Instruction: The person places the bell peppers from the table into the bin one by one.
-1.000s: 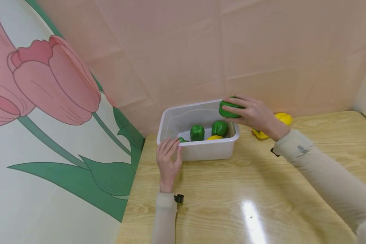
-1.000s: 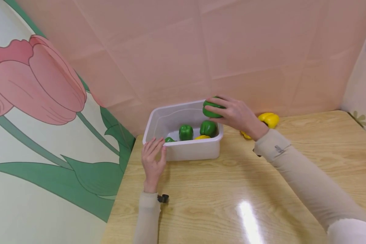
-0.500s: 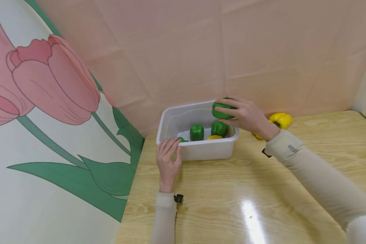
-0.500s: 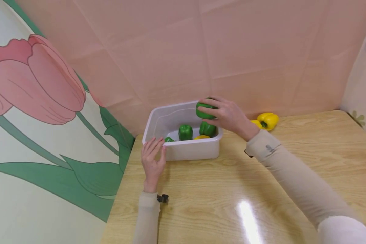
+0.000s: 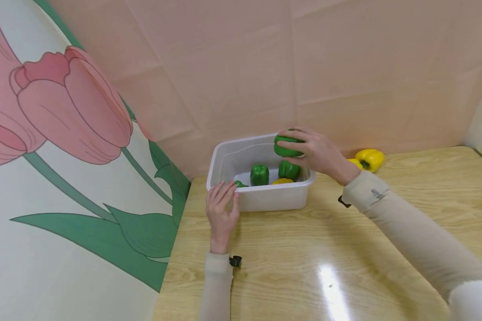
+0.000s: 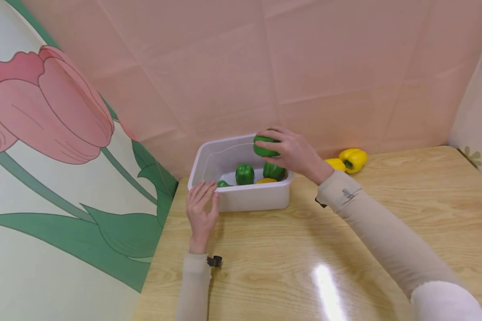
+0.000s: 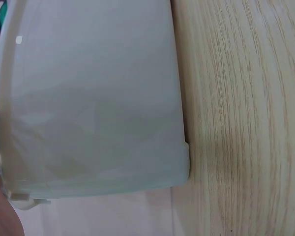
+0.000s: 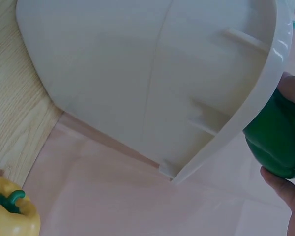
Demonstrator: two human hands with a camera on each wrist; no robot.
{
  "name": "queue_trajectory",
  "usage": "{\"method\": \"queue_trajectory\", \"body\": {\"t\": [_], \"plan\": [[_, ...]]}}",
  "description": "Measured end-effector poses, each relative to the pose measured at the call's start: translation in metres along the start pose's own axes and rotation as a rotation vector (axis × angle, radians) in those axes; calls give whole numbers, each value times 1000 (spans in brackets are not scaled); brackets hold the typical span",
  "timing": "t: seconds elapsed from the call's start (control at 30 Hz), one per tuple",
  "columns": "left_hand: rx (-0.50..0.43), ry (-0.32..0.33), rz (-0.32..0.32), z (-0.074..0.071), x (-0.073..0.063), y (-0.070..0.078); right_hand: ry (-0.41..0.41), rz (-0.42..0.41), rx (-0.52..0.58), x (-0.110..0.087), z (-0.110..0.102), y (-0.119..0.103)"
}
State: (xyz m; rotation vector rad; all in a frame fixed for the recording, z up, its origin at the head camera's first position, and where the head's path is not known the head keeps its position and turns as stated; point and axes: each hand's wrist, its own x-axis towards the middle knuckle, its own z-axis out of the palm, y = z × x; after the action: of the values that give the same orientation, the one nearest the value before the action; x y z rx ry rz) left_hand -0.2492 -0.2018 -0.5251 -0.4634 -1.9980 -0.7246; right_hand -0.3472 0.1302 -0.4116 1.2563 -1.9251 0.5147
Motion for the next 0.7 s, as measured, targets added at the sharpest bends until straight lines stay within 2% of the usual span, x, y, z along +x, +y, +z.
{"method": "queue_trajectory", "body": {"t": [0.7], "plan": [[-5,-7,-7,0,0,1,-54,92,64,15,12,-5]]}}
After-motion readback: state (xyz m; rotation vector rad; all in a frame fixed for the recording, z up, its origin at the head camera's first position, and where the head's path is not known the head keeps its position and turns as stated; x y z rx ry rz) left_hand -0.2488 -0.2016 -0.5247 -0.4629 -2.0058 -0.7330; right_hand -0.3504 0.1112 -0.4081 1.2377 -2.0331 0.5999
